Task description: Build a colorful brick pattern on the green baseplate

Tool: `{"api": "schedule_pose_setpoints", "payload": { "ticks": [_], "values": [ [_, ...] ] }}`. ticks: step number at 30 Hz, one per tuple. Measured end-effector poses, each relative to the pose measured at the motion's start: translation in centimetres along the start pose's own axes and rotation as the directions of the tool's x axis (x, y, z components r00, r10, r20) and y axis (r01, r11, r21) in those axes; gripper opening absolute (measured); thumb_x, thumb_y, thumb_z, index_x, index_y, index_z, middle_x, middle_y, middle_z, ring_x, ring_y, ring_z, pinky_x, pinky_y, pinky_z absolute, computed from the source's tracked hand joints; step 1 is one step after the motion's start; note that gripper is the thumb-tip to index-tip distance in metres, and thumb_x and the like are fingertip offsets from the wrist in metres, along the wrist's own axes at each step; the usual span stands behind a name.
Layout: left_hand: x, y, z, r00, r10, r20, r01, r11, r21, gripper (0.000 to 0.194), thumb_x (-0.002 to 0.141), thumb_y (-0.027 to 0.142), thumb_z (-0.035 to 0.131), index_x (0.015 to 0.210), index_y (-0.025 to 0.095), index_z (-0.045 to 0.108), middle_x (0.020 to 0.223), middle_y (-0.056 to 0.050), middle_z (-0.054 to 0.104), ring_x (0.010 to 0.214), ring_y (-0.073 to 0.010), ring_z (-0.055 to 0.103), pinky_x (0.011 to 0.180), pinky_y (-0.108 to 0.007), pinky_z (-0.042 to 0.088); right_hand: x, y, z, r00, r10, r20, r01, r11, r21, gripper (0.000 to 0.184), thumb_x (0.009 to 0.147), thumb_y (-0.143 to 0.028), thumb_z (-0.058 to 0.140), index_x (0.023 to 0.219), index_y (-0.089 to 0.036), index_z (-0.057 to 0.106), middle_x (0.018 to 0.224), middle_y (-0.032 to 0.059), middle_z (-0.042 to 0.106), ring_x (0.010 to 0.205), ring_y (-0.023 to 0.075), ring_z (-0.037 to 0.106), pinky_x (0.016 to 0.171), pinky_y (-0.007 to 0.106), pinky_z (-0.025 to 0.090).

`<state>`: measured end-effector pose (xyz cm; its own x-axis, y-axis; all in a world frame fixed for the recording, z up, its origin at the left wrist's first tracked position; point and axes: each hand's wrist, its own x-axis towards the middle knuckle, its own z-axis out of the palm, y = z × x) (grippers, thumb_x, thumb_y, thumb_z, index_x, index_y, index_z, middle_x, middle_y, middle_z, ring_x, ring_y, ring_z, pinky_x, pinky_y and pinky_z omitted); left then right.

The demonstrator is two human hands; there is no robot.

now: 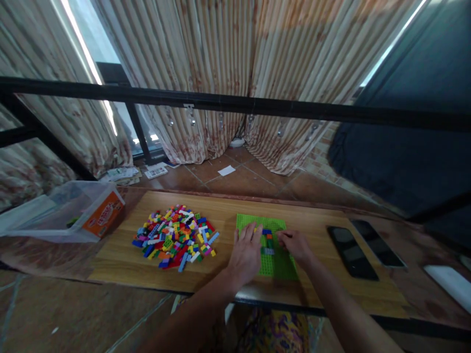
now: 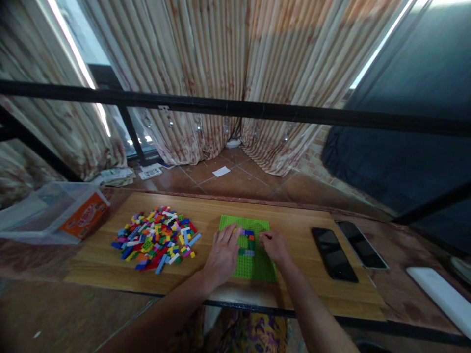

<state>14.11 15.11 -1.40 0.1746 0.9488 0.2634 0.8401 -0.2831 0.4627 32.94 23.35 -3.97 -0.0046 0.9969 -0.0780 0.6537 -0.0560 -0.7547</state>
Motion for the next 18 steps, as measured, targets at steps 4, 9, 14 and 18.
{"api": "schedule_pose_setpoints", "payload": {
  "ticks": [4,9,14,18],
  "values": [
    [-3.0,-2.2,-1.9,0.995,-0.026,-0.096,0.02,0.998,-0.061,0.048,0.092,0.016,0.036,0.14,0.014,0.04,0.14,-0.014,0.049,0.13,-0.0253,0.044,0.11,-0.049,0.038,-0.8,0.1,-0.8,0.988,-0.043,-0.15,0.043,0.999,-0.003,0.047,0.083,-0.042,0.042,0.104,-0.01,0.069,0.085,0.0111,0.073,0.076,0.0221,0.067,0.07,0.035,0.052],
    [-7.2,-4.4,-2.1,0.989,0.054,-0.139,-0.06,0.997,-0.04,0.044,0.093,0.016,0.037,0.135,0.013,0.046,0.136,-0.015,0.053,0.128,-0.0238,0.048,0.107,-0.045,0.043,-0.9,-2.6,-0.1,0.963,-0.207,-0.175,0.198,0.978,-0.066,0.052,0.087,-0.048,0.04,0.116,-0.012,0.064,0.117,0.0165,0.066,0.11,0.027,0.06,0.097,0.042,0.044],
    [-9.2,-5.7,-2.1,0.98,0.097,-0.172,-0.097,0.995,0.006,0.039,0.092,0.016,0.04,0.129,0.014,0.053,0.131,-0.015,0.058,0.125,-0.0236,0.052,0.104,-0.045,0.047,-1.1,-5.2,3.6,0.914,-0.404,0.045,0.389,0.837,-0.385,0.062,0.094,-0.053,0.027,0.141,-0.014,0.044,0.146,0.0155,0.044,0.137,0.0291,0.036,0.111,0.05,0.029],
    [-10.1,-6.2,-3.0,0.984,0.071,-0.165,-0.072,0.997,-0.003,0.035,0.092,0.013,0.041,0.123,0.014,0.057,0.129,-0.014,0.059,0.123,-0.022,0.053,0.103,-0.043,0.048,-1.2,-5.1,6.0,0.895,-0.398,0.202,0.44,0.716,-0.542,0.069,0.094,-0.057,0.024,0.145,-0.012,0.036,0.154,0.0147,0.033,0.144,0.0299,0.022,0.114,0.054,0.02]
  ]
}}
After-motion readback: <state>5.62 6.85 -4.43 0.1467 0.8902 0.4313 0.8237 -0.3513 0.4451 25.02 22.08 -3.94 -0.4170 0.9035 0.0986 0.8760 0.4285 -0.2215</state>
